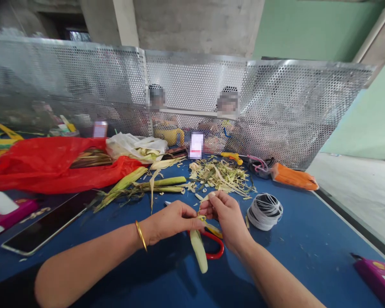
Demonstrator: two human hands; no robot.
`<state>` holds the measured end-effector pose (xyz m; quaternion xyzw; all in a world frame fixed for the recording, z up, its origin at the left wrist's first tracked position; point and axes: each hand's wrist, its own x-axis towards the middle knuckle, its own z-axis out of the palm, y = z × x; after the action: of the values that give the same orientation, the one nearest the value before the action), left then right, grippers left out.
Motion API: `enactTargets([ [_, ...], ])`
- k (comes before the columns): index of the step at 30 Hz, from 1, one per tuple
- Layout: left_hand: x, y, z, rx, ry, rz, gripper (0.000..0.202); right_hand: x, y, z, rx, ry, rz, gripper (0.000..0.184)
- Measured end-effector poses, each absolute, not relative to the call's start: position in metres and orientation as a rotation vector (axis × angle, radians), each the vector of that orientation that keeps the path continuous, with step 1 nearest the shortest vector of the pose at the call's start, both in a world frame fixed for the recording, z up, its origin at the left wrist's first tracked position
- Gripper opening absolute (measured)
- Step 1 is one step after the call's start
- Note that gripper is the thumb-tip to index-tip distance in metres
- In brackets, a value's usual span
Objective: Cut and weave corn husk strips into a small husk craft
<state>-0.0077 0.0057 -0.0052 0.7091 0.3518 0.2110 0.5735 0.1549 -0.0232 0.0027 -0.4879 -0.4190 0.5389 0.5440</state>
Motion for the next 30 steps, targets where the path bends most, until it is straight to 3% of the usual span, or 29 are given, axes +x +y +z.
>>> enactTargets([
  [8,-0.004,0.002,-0.012,1.649,0.871,0.556,0.035,0.154,-0.022,-0.001,-1.146,-1.086,1.253,0.032],
  [16,-0.012,0.015,0.002,1.559,0.971,0.713,0.040,0.171,-0.015,0.001,-1.406,-1.918,0.678,0.028],
  [26,-0.011,0.018,0.000,1.398,0.956,0.625,0.034,0.170,-0.016,-0.007,-1.592,-2.031,0.265,0.031],
  [30,-0.009,0.018,0.000,1.273,0.965,0.613,0.032,0.166,-0.024,-0.002,-1.362,-2.094,-0.285,0.023],
])
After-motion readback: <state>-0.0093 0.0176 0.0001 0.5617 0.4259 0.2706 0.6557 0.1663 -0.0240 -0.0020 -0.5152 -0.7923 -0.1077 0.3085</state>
